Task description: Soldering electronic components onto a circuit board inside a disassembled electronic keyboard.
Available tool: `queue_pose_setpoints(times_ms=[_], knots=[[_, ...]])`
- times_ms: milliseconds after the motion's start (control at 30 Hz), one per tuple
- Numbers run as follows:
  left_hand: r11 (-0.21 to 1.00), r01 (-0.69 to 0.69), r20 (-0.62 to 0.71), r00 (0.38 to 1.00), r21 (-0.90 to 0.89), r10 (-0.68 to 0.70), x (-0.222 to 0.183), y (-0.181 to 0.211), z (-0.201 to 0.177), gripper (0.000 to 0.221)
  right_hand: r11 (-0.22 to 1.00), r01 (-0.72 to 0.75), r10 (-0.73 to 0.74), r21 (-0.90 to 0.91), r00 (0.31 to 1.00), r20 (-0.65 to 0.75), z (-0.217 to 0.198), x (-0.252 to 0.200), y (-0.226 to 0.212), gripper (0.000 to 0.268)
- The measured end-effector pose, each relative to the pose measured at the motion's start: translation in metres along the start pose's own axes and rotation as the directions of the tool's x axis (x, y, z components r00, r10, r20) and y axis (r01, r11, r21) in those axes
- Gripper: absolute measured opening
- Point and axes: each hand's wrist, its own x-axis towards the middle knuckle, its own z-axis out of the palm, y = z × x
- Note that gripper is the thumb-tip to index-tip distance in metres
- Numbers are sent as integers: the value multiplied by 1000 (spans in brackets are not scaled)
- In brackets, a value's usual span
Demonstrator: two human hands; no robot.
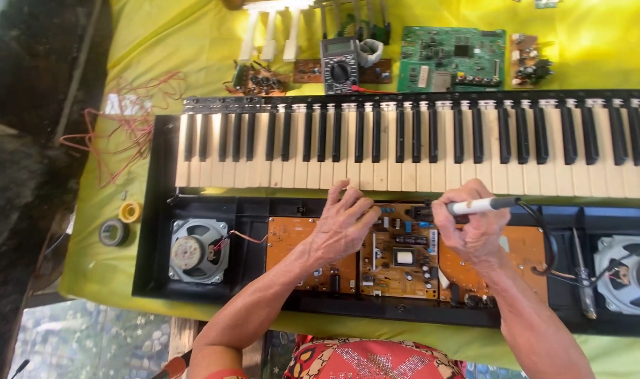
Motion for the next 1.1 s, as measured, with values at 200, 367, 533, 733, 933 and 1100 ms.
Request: queue_pose_setpoints(times_ms=[200,367,533,733,933,1100], knots=[[999,-5,4,1000,-36,5,-2,-1,1,9,996,-19,22,-84,999,30,-3,1,-3,16],[1000,-9,16,1000,-25,9,-5,-3,3,9,998,-62,62,9,998,29,-2,-1,-1,17],[1000,-13,23,1000,-12,13,1,0,-6,8,998,-36,37,-42,999,32,-2,11,-13,16],[999,-47,71,996,3,47,5,0,-4,12,1000,-4,4,4,998,-64,1,11,-10,14],[998,-62,103,993,-13,63,5,-1,-6,14,995,65,-74,-76,989,-125,-13,37,-32,11],[999,-45,129,991,1,44,4,-1,-4,19,997,17,-25,-75,995,-102,-14,37,-29,9]])
